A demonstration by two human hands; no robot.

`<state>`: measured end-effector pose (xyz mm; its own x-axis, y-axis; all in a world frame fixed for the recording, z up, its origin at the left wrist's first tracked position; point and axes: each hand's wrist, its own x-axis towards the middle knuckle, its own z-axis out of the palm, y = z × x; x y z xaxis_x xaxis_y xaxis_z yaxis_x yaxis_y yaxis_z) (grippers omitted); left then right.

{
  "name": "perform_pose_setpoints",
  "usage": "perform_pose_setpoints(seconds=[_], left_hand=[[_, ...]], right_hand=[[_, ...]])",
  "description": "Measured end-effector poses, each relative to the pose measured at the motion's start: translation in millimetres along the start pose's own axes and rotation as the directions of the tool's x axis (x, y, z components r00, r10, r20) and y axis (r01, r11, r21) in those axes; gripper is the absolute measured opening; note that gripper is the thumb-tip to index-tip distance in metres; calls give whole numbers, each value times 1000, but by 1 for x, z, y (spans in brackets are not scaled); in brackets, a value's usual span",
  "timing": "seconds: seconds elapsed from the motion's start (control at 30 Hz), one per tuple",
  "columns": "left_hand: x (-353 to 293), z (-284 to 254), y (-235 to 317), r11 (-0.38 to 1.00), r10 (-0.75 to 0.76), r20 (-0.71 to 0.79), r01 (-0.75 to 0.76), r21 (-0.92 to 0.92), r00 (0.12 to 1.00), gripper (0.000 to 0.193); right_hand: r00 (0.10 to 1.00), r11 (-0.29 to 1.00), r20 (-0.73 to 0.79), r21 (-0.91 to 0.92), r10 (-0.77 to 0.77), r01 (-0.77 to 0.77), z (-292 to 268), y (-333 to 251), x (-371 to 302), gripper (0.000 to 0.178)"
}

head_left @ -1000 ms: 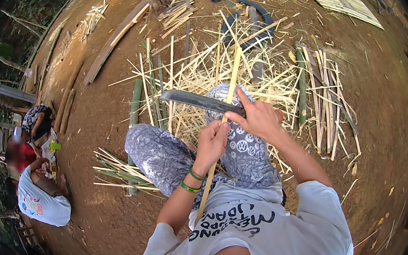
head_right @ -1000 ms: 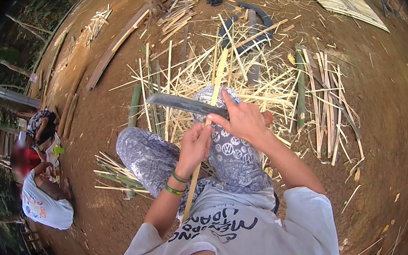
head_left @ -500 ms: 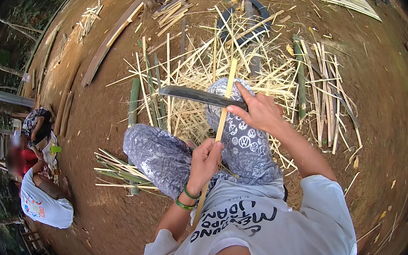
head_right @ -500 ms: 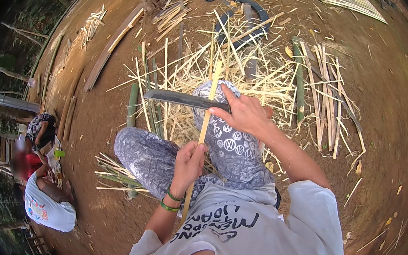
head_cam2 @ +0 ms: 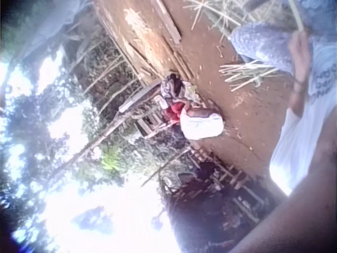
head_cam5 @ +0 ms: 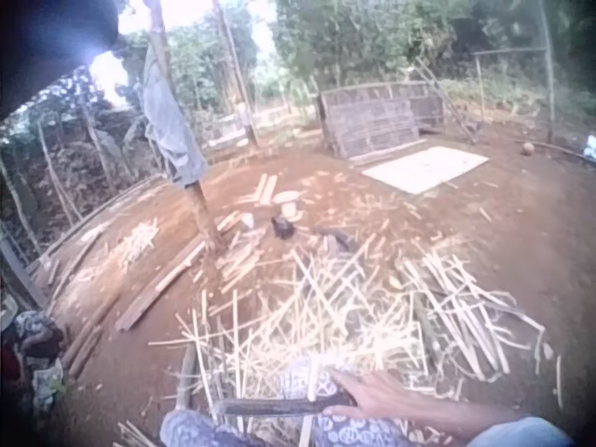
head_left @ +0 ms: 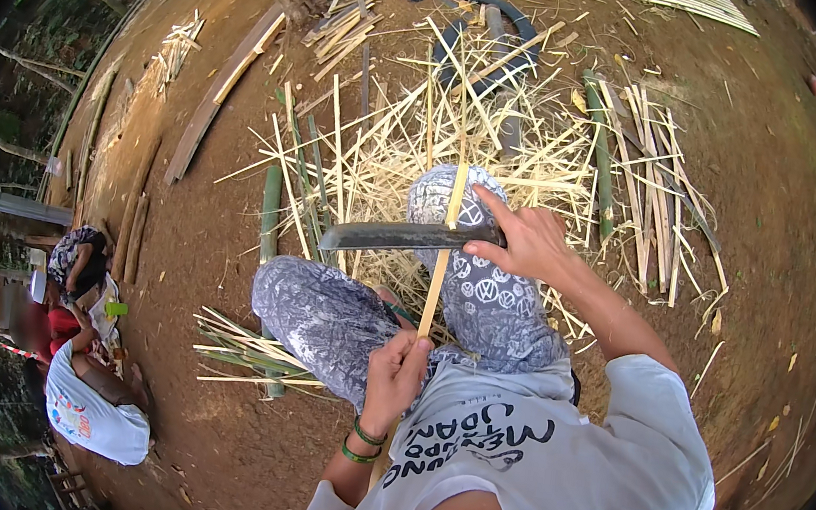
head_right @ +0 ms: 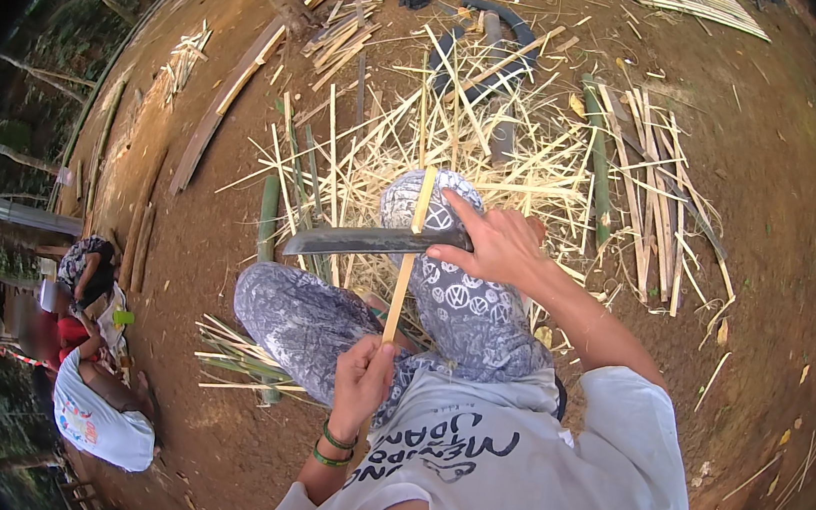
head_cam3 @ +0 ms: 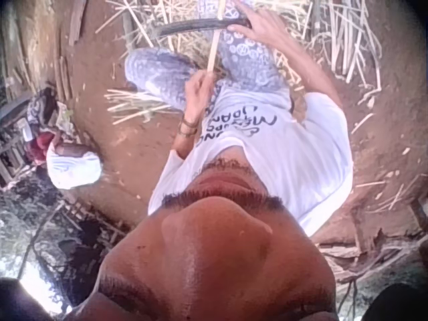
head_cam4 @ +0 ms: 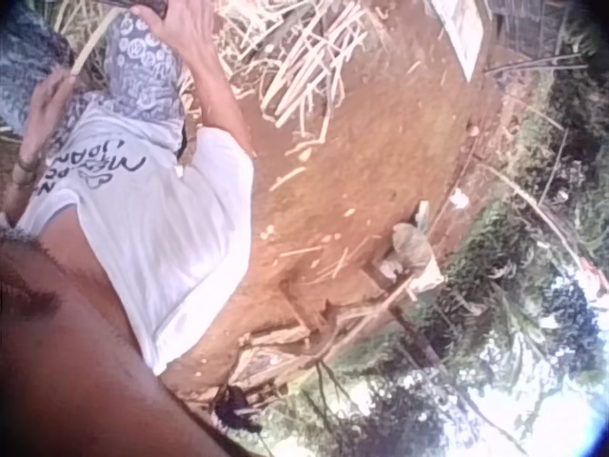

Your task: The person sits on the ground and uses a large knife to split long bamboo stalks into thin strips. They hold the stalk against their leg and repeatedly strike it with the knife to separate the fibers, creating a pile of bamboo strips.

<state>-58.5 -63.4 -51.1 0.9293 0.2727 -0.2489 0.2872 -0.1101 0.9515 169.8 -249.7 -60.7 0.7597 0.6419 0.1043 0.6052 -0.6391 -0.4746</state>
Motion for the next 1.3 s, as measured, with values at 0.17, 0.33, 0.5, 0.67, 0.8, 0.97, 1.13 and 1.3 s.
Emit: perform_pose_setpoints(seconds=[0.17,0.33,0.5,0.67,0.8,0.97,1.13,1.3], left_hand=[[-10,-5,4,998,-20,4,19,58,1000,20],[-12,-5,1,997,28,0,-28,76,1000,20],[-51,-15,-16,996,-49,40,46,73,998,21],[-84,-41,-18,938,-272,82,283,-200,959,22],[-47,-34,-18,949,-182,176,219,-226,968,20],[-21,-30,-1,999,6,72,-10,49,997,13],[3,-30,16,768,490,-49,-404,496,871,11],[5,-55,33,878,364,-51,-324,353,930,30]], right_hand=[[999,999,-16,-26,-35,35,2,8,-3,93],[999,997,38,-77,-29,31,-6,4,-3,95],[837,839,110,-181,536,-514,-35,48,24,100],[618,784,-488,301,616,-543,-122,166,-2,87],[757,673,-178,614,628,-413,-94,96,-6,66],[946,458,41,868,320,-192,-59,1,10,40],[979,341,60,932,195,-125,-62,-44,27,28],[979,110,-70,993,190,49,-78,-47,39,20]])
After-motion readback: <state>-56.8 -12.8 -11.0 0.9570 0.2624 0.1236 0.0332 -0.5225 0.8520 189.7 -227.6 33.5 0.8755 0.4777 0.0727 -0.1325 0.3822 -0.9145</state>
